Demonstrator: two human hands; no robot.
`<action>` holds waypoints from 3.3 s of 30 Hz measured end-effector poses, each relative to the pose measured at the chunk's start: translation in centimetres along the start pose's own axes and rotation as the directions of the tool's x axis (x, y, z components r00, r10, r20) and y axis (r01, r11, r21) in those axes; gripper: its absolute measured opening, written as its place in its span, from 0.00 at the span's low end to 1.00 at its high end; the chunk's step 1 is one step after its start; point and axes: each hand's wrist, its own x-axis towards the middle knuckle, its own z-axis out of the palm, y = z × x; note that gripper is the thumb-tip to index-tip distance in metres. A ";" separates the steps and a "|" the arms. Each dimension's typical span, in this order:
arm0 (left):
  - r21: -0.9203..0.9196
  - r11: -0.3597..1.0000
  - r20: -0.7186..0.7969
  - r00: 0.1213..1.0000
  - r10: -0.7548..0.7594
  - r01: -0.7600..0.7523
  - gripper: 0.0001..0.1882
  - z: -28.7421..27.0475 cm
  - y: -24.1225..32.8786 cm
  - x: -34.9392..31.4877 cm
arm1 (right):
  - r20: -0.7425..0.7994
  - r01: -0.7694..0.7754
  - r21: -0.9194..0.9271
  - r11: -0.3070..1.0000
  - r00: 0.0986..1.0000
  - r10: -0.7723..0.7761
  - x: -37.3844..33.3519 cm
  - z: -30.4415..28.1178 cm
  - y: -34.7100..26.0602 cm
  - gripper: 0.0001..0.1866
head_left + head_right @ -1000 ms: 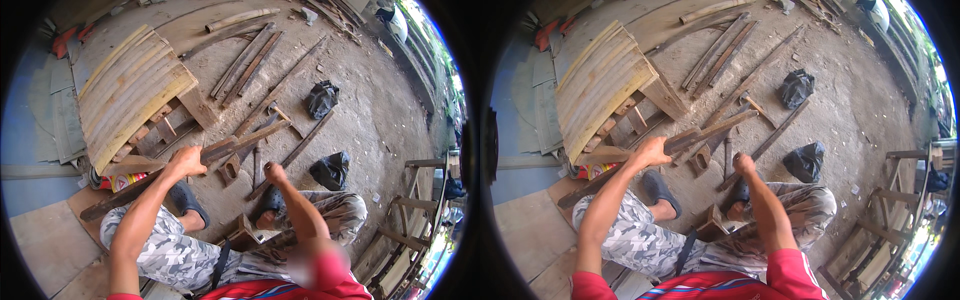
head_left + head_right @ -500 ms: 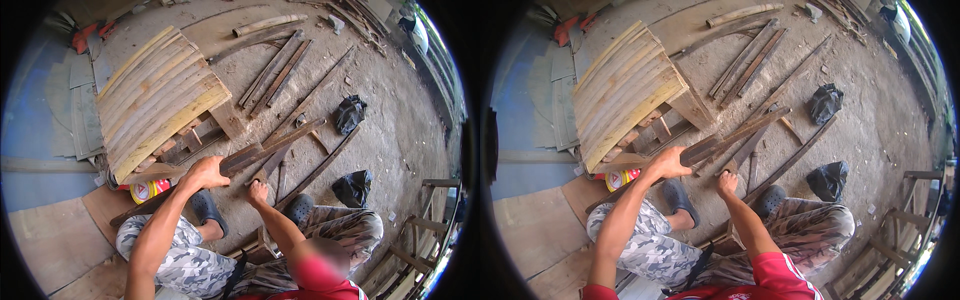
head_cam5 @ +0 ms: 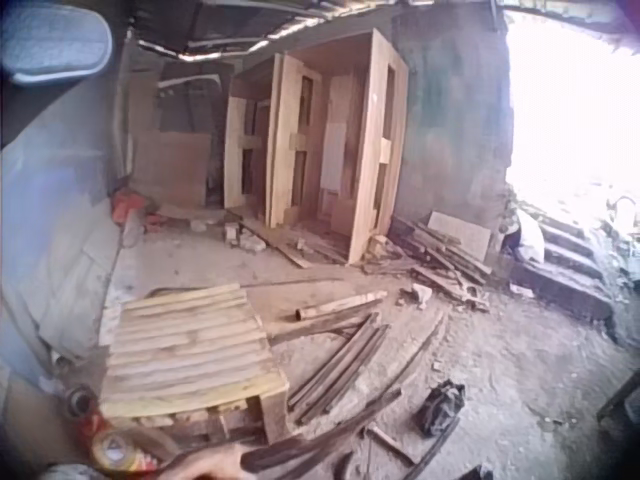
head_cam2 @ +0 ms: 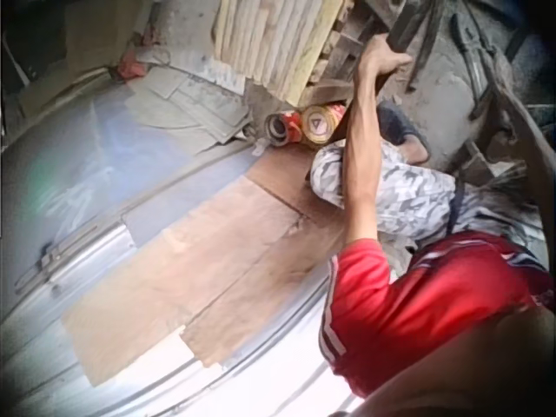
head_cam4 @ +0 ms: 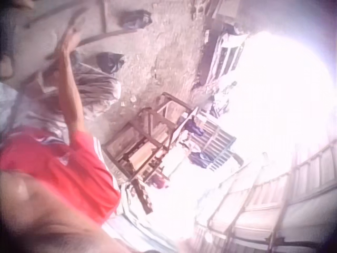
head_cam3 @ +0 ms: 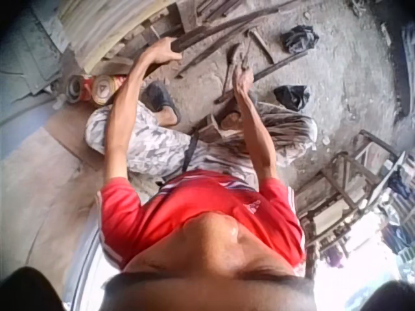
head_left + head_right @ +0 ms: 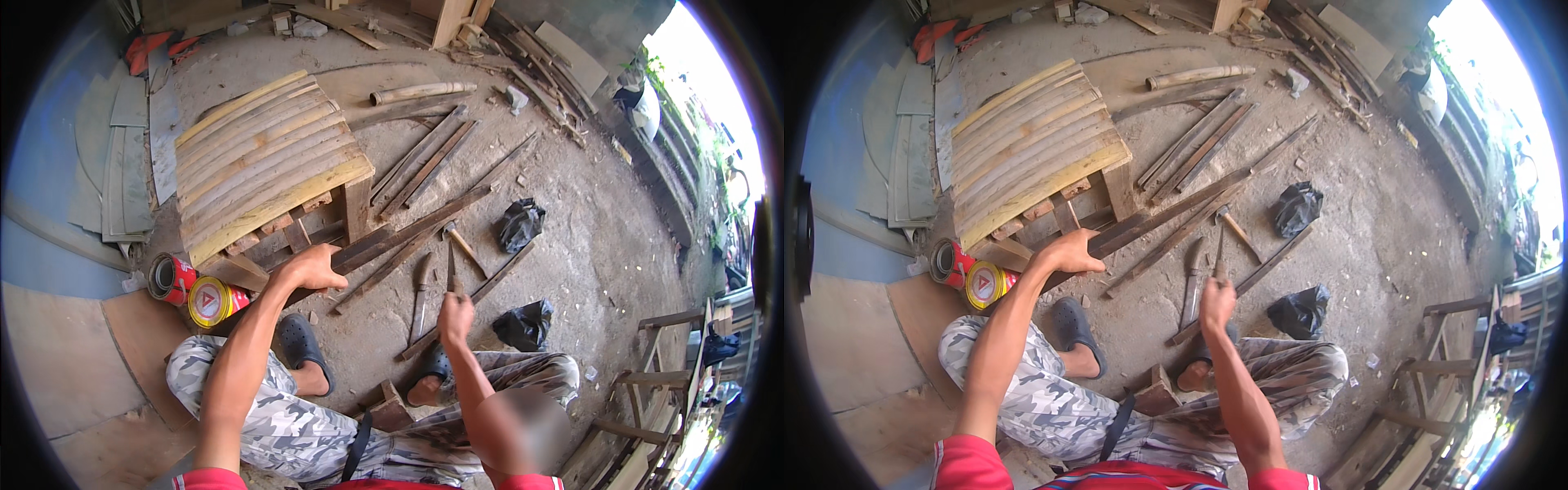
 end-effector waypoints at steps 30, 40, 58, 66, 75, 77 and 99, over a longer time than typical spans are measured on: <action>-0.109 0.993 -0.019 0.999 0.033 -0.035 0.27 -1.8 1.8 -4.6 | 0.041 0.930 0.221 0.292 0.290 -0.956 -9.6 -9.4 -6.1 0.14; -0.077 0.997 -0.023 1.000 0.014 -0.016 0.26 -1.7 0.9 -4.1 | 0.068 0.944 0.181 0.276 0.268 -0.961 -9.2 -9.9 -6.3 0.15; -0.092 0.995 -0.002 1.000 0.031 -0.031 0.20 -1.3 1.2 -4.1 | 0.119 0.938 0.150 0.313 0.298 -0.947 -9.1 -10.9 -7.7 0.17; -0.101 0.995 -0.112 0.993 -0.027 0.015 0.16 -2.8 2.3 -4.9 | 0.110 0.925 0.152 0.348 0.334 -0.936 -10.3 -13.9 -6.1 0.15; -0.103 0.993 -0.037 0.997 0.060 -0.064 0.26 -2.0 1.8 -4.3 | -0.161 0.820 0.029 0.572 0.568 -0.807 -10.5 -16.9 -5.5 0.19; -0.127 0.988 -0.021 0.996 0.091 -0.093 0.30 -1.2 1.8 -3.9 | -0.061 0.675 0.105 0.730 0.737 -0.673 -9.8 -17.8 -6.0 0.16; 0.140 0.990 0.321 0.945 -0.057 0.012 0.21 3.9 7.3 -0.1 | 0.471 0.895 -0.204 0.398 0.446 -0.761 4.1 -13.5 -11.6 0.19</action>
